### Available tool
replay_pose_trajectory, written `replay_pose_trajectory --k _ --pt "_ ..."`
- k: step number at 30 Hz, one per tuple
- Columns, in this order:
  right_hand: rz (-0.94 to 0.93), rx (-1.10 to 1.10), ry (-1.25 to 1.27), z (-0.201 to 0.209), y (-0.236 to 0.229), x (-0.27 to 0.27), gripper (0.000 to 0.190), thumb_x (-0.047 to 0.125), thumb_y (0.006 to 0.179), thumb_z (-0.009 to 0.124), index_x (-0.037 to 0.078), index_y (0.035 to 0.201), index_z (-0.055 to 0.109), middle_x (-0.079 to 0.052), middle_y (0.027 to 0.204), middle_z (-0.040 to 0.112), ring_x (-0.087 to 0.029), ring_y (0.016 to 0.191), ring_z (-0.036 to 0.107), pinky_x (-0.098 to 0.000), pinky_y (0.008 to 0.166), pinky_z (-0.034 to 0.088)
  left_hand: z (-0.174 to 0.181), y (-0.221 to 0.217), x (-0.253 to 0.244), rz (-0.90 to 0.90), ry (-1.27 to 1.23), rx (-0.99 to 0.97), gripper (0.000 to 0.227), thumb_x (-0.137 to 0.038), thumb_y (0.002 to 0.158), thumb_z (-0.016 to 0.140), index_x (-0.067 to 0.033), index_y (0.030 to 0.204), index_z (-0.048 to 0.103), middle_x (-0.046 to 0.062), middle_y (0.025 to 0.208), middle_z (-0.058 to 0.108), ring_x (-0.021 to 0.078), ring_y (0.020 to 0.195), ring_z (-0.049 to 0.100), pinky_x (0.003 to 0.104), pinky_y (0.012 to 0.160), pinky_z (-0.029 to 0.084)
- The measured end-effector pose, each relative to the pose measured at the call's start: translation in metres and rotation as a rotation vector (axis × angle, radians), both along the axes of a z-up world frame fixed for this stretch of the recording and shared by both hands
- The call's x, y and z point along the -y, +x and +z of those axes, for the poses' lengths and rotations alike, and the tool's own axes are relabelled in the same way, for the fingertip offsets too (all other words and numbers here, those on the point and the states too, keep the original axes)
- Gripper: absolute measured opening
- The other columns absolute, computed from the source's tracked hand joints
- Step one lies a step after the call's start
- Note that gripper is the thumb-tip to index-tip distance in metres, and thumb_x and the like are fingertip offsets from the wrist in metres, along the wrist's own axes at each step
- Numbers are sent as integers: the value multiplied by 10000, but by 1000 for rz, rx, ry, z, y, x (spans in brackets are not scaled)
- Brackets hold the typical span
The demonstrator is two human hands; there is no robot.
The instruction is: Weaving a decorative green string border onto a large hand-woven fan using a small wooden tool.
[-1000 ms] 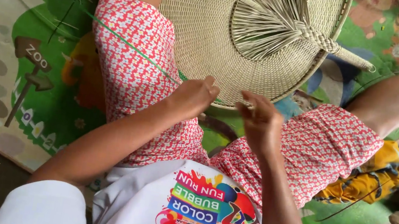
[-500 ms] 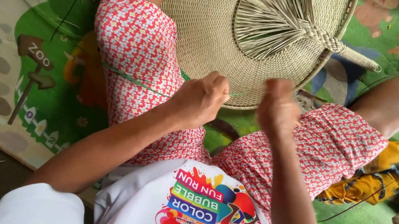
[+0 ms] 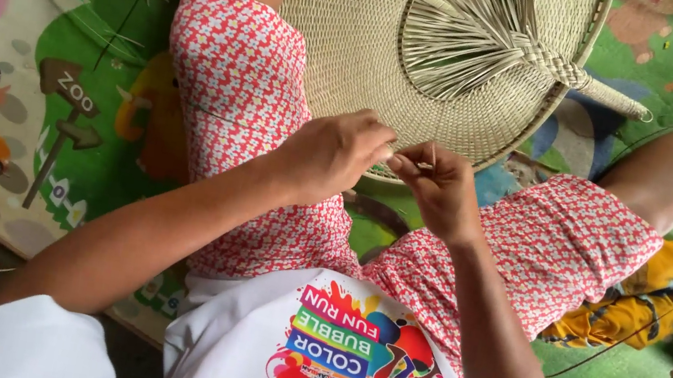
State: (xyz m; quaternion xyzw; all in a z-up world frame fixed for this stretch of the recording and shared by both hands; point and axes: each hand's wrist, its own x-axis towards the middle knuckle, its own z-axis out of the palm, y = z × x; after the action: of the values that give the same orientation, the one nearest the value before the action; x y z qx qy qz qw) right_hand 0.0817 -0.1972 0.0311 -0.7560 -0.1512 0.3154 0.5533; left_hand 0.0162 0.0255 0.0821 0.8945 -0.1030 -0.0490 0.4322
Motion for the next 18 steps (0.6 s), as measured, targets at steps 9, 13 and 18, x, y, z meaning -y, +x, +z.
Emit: replay_pose_trajectory --k 9,13,18 --pt "-70 261 -78 -12 0 19 59 124 928 836 98 888 802 -63 732 632 -140 668 563 -298 637 476 -33 1 13 188 -246 -121 128 -81 944 649 -1 849 679 170 740 677 354 749 720 444 675 572" --pt "-489 -146 -30 -13 -25 37 128 109 1011 696 34 915 654 -13 635 469 -58 418 423 -205 348 352 -68 2 1 234 236 -314 125 -203 956 595 -97 894 615 118 737 638 346 679 727 506 630 598" --pt "-364 -357 -231 -40 -129 60 192 192 986 667 12 999 733 -64 624 502 -127 513 495 -308 406 380 -104 -24 32 -33 189 -684 198 -118 880 565 -8 1032 627 206 941 687 442 897 744 581 765 604"
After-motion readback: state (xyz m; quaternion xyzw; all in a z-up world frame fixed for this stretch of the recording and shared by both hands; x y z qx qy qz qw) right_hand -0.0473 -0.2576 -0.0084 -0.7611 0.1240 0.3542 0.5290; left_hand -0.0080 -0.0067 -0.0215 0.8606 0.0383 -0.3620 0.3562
